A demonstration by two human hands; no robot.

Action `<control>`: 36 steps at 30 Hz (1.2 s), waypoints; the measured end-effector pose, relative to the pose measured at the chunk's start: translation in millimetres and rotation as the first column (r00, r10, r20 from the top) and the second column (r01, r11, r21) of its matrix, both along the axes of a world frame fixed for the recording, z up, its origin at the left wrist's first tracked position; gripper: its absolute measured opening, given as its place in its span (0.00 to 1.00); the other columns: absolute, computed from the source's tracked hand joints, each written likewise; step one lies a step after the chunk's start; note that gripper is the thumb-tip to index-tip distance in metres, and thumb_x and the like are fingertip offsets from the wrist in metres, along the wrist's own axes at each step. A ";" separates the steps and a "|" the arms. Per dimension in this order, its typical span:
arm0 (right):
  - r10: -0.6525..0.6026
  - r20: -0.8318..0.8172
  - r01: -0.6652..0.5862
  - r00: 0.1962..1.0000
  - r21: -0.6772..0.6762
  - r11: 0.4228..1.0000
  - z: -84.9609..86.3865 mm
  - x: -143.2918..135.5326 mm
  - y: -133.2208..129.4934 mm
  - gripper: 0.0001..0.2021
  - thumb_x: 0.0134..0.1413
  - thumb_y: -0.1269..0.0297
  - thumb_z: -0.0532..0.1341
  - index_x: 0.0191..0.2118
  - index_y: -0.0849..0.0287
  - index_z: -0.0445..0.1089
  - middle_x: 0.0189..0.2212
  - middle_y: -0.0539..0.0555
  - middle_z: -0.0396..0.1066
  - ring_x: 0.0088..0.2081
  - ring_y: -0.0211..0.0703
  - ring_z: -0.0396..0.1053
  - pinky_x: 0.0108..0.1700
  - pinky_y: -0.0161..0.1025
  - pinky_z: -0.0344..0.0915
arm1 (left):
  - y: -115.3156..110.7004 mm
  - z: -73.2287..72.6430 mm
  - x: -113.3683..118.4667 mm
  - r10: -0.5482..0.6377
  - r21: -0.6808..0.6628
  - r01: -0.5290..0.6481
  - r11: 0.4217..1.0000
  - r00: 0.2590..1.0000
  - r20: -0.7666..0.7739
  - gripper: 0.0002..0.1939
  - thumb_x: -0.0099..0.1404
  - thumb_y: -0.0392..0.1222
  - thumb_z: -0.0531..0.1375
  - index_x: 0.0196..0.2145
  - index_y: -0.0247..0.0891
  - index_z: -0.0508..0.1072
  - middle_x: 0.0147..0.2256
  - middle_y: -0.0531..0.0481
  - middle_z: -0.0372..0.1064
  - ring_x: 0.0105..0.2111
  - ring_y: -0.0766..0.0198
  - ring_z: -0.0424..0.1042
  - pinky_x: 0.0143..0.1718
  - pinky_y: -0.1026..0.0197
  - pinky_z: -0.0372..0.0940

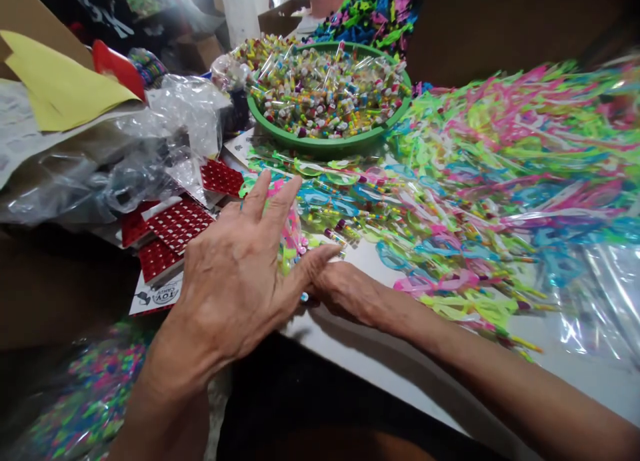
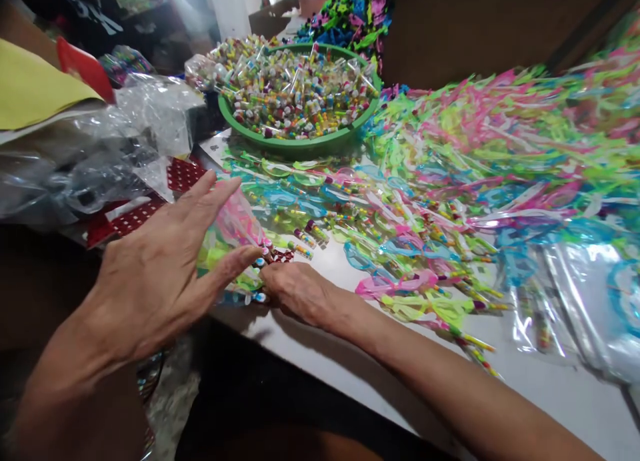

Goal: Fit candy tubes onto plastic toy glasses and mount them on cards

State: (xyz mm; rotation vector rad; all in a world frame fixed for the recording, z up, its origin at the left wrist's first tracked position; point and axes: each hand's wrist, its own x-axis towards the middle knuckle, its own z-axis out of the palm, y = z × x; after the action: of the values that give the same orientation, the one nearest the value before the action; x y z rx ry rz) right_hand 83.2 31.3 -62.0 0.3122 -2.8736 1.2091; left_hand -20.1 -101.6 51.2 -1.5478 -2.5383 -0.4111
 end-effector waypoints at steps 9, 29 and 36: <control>-0.010 -0.112 -0.003 0.994 -0.113 0.994 -14.4 11.0 2.4 0.10 0.57 0.81 0.51 0.34 0.62 0.66 0.30 0.54 0.69 0.31 0.40 0.67 0.35 0.34 0.62 | 7.5 0.9 3.5 0.116 -0.116 -0.130 0.985 0.986 -0.120 0.34 0.64 0.38 0.54 0.66 0.46 0.48 0.64 0.45 0.52 0.55 0.42 0.65 0.50 0.39 0.67; -0.557 -0.265 0.616 0.787 0.356 0.702 -18.4 59.7 38.7 0.06 0.58 0.72 0.48 0.35 0.59 0.59 0.25 0.54 0.62 0.24 0.44 0.58 0.27 0.39 0.53 | 8.2 5.0 8.0 0.126 -0.132 -0.144 0.981 0.983 -0.137 0.30 0.69 0.53 0.45 0.65 0.40 0.51 0.64 0.47 0.53 0.55 0.43 0.66 0.47 0.38 0.70; -0.453 -0.144 0.409 0.880 -0.258 0.875 -15.8 25.0 2.5 0.08 0.61 0.73 0.52 0.32 0.59 0.65 0.28 0.52 0.67 0.28 0.40 0.64 0.32 0.35 0.61 | 1.7 2.1 2.9 0.069 -0.051 -0.076 0.996 0.990 -0.123 0.30 0.68 0.51 0.48 0.65 0.40 0.51 0.63 0.47 0.55 0.56 0.46 0.65 0.52 0.44 0.68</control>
State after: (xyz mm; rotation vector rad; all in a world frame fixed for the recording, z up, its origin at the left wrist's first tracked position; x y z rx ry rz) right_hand 108.2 33.8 -77.8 -0.1991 -2.4192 1.2962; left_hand -17.2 -99.9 53.3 -1.4457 -2.5234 -0.2325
